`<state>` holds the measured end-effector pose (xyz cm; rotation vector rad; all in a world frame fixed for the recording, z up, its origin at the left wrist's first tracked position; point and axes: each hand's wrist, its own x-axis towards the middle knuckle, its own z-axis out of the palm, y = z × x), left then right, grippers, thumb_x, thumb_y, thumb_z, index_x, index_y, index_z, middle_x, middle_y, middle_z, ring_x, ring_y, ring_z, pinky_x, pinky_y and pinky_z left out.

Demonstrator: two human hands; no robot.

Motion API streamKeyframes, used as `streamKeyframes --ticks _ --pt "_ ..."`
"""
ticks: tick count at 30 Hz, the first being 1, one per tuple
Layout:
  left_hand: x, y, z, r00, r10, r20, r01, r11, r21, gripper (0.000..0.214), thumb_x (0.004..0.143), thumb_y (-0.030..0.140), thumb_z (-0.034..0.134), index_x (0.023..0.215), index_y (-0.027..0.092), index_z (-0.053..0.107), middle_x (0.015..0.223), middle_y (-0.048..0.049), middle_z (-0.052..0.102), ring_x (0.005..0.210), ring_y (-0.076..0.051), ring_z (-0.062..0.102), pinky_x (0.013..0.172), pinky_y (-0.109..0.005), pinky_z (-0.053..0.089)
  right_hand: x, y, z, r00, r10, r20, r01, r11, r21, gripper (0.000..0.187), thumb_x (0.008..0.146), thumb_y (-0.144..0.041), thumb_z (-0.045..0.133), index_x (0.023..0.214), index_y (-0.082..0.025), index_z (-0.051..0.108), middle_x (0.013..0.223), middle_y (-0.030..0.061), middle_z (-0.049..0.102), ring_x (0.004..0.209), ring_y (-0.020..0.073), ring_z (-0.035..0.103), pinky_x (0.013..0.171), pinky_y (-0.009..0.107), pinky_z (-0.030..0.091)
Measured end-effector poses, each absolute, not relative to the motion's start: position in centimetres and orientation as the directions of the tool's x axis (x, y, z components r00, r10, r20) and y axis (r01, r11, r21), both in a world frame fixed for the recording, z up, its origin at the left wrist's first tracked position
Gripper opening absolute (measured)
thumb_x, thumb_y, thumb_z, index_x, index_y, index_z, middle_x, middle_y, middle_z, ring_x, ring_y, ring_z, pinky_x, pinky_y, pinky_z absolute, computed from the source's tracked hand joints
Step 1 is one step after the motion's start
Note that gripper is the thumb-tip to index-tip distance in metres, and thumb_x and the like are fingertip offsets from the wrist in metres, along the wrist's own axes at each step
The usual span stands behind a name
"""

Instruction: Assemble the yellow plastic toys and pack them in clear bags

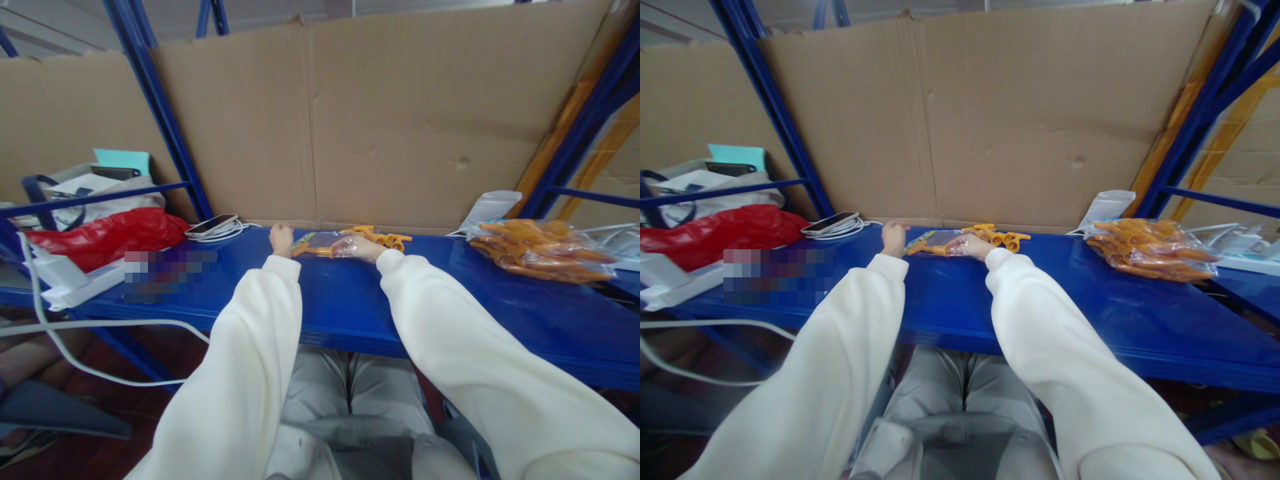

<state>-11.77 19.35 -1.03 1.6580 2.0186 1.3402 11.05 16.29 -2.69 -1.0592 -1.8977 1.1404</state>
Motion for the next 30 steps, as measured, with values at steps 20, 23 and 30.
streamKeyframes --ticks 20,23,30 --pt "-6.7 17.9 -2.5 0.255 0.898 0.359 0.784 -0.409 0.466 0.051 0.1 0.025 0.035 0.146 0.017 0.057 0.154 -0.0079 0.055 0.149 -0.019 0.044 0.126 -0.032 0.026 10.4 15.6 -2.6 -0.337 0.935 0.109 0.467 0.266 -0.843 0.005 0.073 -0.013 0.075 0.069 -0.017 0.075 0.078 0.0036 0.073 0.084 0.0204 0.068 0.09 0.036 0.055" --pt "-6.7 17.9 -2.4 0.264 0.885 0.384 0.773 -0.432 0.464 0.051 0.101 0.023 0.033 0.143 0.013 0.058 0.152 -0.0103 0.057 0.146 -0.017 0.047 0.125 -0.03 0.027 10.4 15.5 -2.7 -0.357 0.93 0.085 0.43 0.244 -0.869 0.007 0.073 -0.019 0.078 0.068 -0.016 0.073 0.077 0.0046 0.073 0.079 0.0183 0.066 0.086 0.034 0.055" --pt "-7.0 17.9 -2.1 0.289 0.872 0.395 0.768 -0.457 0.449 0.05 0.104 0.027 0.029 0.142 0.013 0.058 0.155 -0.0118 0.054 0.148 -0.019 0.044 0.126 -0.034 0.026 10.5 15.1 -2.4 -0.401 0.913 0.074 0.314 0.213 -0.925 0.01 0.072 -0.017 0.079 0.064 -0.019 0.073 0.077 0.0027 0.075 0.085 0.0172 0.067 0.095 0.031 0.053"
